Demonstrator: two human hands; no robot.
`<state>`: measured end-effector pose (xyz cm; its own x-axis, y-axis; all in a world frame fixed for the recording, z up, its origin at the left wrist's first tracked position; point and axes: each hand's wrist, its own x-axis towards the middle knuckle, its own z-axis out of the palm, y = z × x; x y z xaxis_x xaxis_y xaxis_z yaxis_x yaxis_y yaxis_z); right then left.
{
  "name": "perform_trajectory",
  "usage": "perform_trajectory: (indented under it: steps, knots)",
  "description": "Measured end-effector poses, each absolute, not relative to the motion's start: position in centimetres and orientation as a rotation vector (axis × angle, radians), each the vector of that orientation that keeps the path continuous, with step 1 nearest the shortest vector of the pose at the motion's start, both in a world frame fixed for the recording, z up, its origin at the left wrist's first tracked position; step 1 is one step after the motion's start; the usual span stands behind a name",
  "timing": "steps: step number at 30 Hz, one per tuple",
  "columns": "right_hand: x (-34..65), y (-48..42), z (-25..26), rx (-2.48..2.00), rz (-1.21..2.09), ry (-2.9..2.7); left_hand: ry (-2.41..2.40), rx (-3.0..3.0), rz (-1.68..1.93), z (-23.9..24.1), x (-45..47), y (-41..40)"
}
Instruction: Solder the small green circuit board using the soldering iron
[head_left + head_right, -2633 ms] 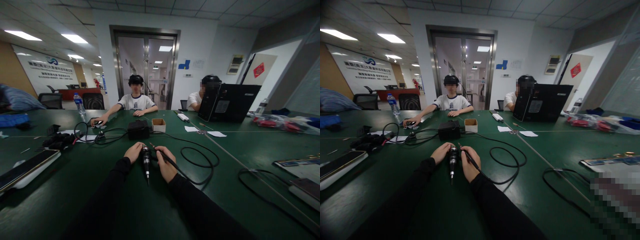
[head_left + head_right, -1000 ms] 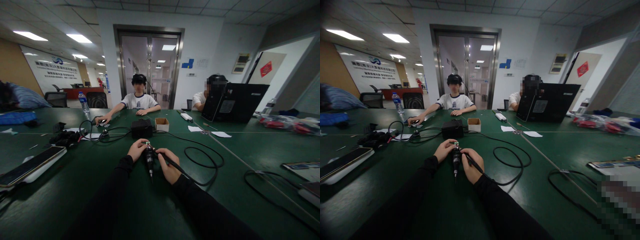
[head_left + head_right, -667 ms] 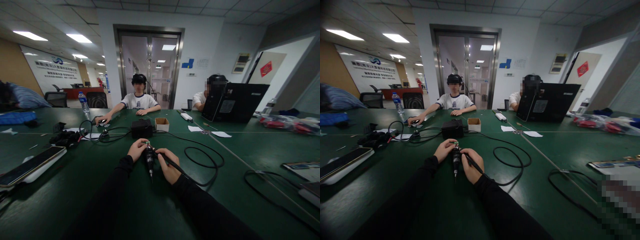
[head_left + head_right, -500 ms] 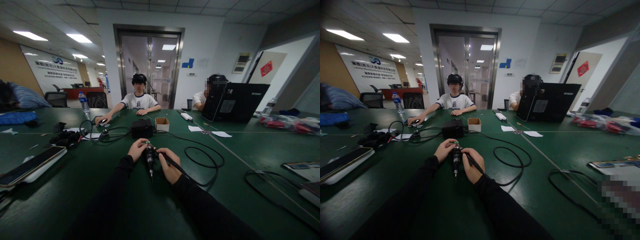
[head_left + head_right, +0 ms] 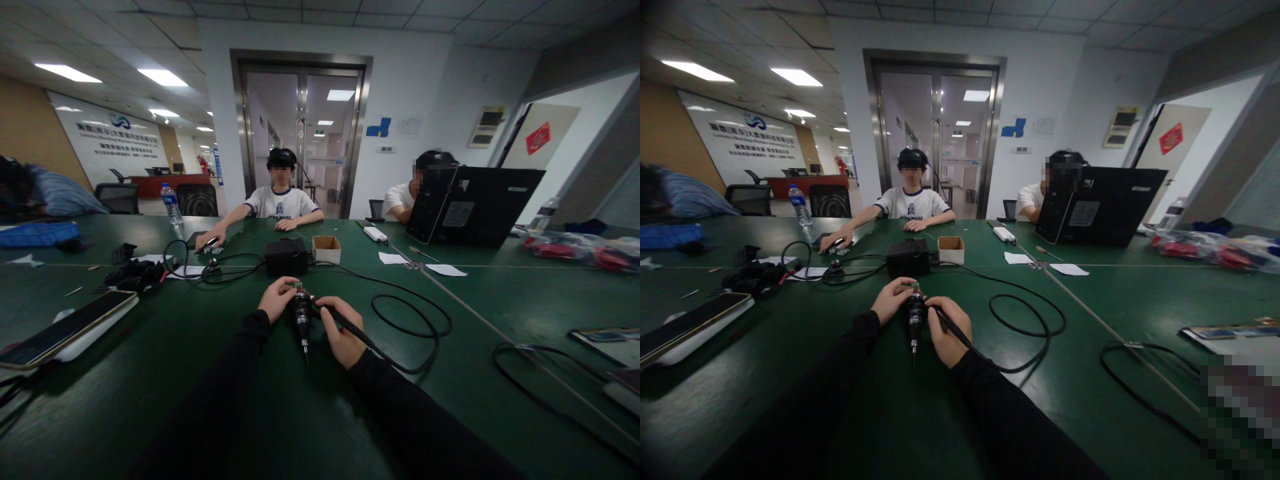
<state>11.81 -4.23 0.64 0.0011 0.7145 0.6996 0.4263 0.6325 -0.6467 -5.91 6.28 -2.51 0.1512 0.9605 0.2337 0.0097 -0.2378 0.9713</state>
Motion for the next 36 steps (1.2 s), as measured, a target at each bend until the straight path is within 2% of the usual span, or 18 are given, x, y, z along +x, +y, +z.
perform_trajectory:
  steps: [36]
  knots:
    - [11.83, -4.26, 0.68, -0.941, 0.291, -1.630, 0.980, 1.445, 1.289, -2.10, -5.72, 5.94]
